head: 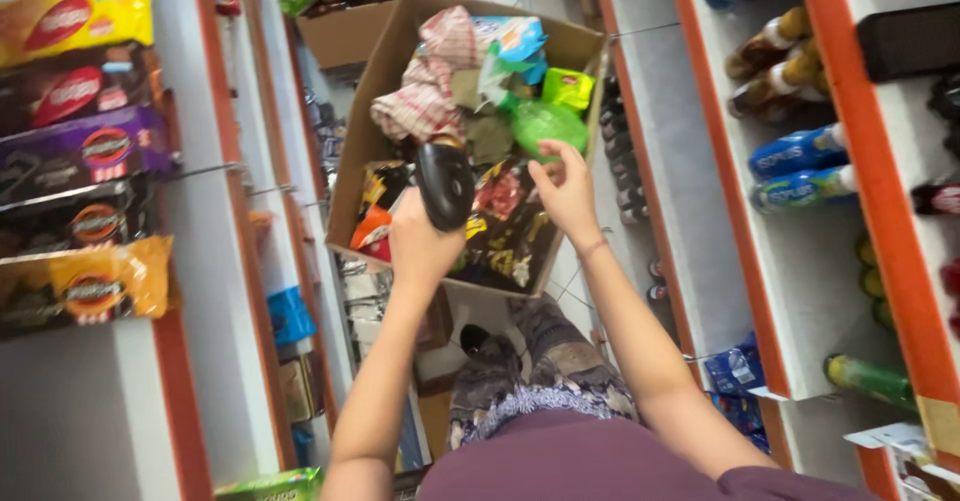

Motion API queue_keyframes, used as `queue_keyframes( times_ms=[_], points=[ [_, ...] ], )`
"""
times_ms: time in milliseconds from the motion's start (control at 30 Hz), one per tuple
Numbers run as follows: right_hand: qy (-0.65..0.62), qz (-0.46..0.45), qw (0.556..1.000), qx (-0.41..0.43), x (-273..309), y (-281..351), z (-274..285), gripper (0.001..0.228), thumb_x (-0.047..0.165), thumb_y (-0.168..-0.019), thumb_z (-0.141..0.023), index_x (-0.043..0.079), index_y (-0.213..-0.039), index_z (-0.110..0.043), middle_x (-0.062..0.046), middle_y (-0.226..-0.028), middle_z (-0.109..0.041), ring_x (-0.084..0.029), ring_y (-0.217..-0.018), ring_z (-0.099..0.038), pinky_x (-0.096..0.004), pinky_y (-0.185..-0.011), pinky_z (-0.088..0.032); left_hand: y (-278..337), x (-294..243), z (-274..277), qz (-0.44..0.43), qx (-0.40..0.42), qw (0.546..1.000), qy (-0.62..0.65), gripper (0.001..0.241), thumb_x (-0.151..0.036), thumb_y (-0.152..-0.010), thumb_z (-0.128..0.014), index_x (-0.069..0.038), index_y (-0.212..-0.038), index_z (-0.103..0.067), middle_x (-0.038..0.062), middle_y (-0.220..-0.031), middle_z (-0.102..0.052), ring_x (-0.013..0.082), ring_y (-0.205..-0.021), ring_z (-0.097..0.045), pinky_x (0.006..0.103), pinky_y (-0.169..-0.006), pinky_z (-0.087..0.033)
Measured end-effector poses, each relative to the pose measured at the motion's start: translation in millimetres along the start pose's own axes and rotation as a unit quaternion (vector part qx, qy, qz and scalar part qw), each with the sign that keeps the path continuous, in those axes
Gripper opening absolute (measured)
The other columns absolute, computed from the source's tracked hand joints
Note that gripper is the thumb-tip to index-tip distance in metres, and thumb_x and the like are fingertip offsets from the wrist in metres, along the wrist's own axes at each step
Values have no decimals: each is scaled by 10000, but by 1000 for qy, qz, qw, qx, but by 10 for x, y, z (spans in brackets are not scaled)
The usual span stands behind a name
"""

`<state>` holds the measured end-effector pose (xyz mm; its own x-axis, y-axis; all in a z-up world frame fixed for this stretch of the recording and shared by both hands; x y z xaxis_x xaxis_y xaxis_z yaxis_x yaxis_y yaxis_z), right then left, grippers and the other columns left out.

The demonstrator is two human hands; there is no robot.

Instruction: The person scans barcodes on various packaged snacks and a plastic bottle using a handheld scanner, retrieving items from a shelf and a large cardboard box on the floor.

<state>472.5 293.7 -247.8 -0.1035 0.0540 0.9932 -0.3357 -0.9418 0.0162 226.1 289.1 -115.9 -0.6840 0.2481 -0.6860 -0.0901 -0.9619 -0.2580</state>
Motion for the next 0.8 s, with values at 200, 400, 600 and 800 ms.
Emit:
queue_keyframes(
  times_ms=[200,400,600,800],
  points=[
    [117,99,986,-65,29,-1014,234,302,106,-902,-765,65,-1193,-695,-81,-1091,-681,-160,-787,-640,-273,-732,-537,-828,8,-567,44,5,990,132,251,-160,-775,-812,-17,-954,-710,162,-831,-745,290,-791,-763,378,-746,-569],
    [152,183,971,-34,72,-1889,72,538,84,-798,-773,-33,-1291,-591,-185,-1162,-576,-257,-799,-650,-358,-754,-543,-1614,399,-1346,94,39,978,182,190,-164,-780,-817,-21,-884,-749,47,-725,-732,125,-663,-684,330,-650,-539],
    [157,148,976,34,-255,-2292,-276,398,107,-821,-813,5,-1171,-651,-151,-1146,-612,-270,-873,-687,-357,-810,-576,-1833,815,-1848,169,66,961,207,174,-173,-815,-812,-30,-895,-752,15,-694,-697,88,-584,-634,291,-555,-494],
    [155,112,980,-60,-536,-2555,-167,378,82,-726,-861,-7,-1014,-633,-172,-952,-660,-291,-816,-673,-368,-710,-568,-1866,937,-2017,212,63,943,247,155,-148,-835,-807,-28,-906,-739,-5,-700,-678,84,-567,-610,263,-530,-470]
  ],
)
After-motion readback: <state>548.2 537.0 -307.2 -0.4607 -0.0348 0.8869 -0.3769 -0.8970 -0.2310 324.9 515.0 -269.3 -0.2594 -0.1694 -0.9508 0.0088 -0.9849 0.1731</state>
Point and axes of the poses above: each hand's wrist, its own y-axis away from the middle knuckle, its own z-axis out of the back of the hand, x = y × z, the point moved 9 cm from there along -y, towards the middle knuckle
